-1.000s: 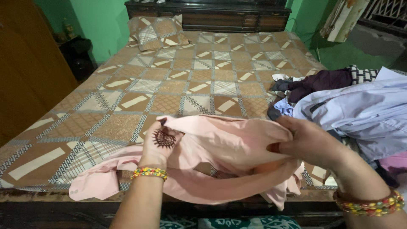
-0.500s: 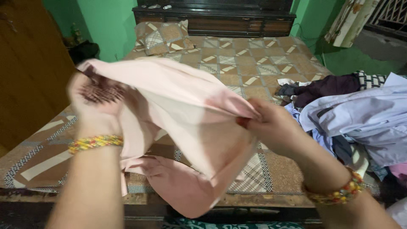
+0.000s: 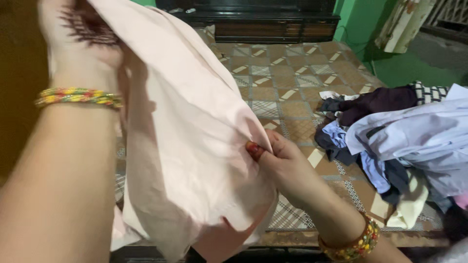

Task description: The person spreads a shirt on a bed, smooths it with their hands, and folds it by bringing the sides inward and turning up the bottom.

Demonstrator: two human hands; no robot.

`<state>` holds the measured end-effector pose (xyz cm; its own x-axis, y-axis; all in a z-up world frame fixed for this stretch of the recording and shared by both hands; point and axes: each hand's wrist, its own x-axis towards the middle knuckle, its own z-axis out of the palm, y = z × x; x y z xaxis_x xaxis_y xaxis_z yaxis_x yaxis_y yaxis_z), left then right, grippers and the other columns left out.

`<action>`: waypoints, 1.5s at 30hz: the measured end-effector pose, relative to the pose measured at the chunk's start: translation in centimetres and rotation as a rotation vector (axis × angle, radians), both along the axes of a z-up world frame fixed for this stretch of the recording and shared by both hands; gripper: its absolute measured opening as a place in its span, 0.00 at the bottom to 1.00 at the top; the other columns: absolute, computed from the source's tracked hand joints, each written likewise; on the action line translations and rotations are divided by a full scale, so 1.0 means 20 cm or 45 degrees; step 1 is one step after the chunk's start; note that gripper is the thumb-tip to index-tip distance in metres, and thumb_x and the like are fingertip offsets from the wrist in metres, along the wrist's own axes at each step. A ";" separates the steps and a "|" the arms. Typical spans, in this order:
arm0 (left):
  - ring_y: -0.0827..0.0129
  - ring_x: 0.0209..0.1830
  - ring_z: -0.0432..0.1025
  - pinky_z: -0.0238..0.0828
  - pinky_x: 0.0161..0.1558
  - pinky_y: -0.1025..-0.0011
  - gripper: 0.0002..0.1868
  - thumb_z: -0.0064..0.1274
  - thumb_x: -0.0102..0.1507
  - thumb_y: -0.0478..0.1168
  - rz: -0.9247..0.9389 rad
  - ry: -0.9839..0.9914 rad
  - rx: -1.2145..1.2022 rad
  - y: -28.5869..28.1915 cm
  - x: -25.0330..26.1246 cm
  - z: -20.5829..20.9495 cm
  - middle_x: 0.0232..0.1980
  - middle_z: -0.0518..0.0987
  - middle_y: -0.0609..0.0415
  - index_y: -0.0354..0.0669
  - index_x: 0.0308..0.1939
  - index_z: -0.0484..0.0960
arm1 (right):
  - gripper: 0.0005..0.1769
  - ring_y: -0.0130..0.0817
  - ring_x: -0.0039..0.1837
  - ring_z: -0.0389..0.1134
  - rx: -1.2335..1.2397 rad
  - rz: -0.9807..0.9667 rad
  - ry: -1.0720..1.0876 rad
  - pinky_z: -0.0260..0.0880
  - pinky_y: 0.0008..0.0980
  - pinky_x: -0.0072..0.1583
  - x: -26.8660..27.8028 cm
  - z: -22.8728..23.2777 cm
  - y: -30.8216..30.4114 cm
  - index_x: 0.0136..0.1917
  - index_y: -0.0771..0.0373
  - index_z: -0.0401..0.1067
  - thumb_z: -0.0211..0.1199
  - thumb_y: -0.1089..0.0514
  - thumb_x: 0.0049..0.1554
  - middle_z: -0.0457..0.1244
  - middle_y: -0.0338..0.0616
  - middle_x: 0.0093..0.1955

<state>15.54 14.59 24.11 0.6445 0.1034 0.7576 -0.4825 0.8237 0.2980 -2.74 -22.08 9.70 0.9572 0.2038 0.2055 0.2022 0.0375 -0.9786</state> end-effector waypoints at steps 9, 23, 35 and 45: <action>0.70 0.44 0.73 0.72 0.51 0.72 0.07 0.50 0.64 0.32 -0.082 0.160 0.607 -1.21 0.55 -0.39 0.44 0.80 0.56 0.39 0.43 0.82 | 0.17 0.27 0.45 0.69 0.471 -0.542 0.299 0.70 0.27 0.50 0.17 -0.35 -0.45 0.59 0.68 0.72 0.50 0.62 0.60 0.69 0.38 0.45; 0.67 0.44 0.77 0.72 0.48 0.67 0.16 0.55 0.63 0.46 -0.001 0.049 2.145 -1.75 -0.07 -1.29 0.45 0.86 0.50 0.38 0.48 0.84 | 0.19 0.35 0.44 0.69 0.115 -0.697 0.802 0.70 0.36 0.40 0.18 -1.22 -0.94 0.61 0.58 0.67 0.60 0.63 0.55 0.67 0.45 0.47; 0.74 0.48 0.78 0.73 0.52 0.75 0.15 0.50 0.65 0.37 -0.098 0.525 1.871 -1.45 -0.45 -1.84 0.49 0.86 0.52 0.37 0.53 0.83 | 0.13 0.38 0.42 0.68 0.230 -0.425 0.944 0.72 0.37 0.42 0.19 -1.06 -0.83 0.58 0.70 0.69 0.59 0.59 0.62 0.67 0.50 0.48; 0.63 0.54 0.76 0.70 0.54 0.66 0.27 0.51 0.59 0.37 0.268 0.573 2.168 -1.42 -0.76 -1.67 0.63 0.77 0.53 0.52 0.63 0.76 | 0.09 0.33 0.44 0.71 0.617 -0.673 0.682 0.75 0.34 0.47 0.25 -0.96 -0.90 0.53 0.65 0.71 0.51 0.63 0.62 0.69 0.42 0.45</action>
<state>0.26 -13.76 -9.32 0.8938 -0.4345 -0.1107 -0.1770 -0.5687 0.8033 2.16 -40.18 -9.43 0.8938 -0.2841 -0.3471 -0.1693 0.5029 -0.8476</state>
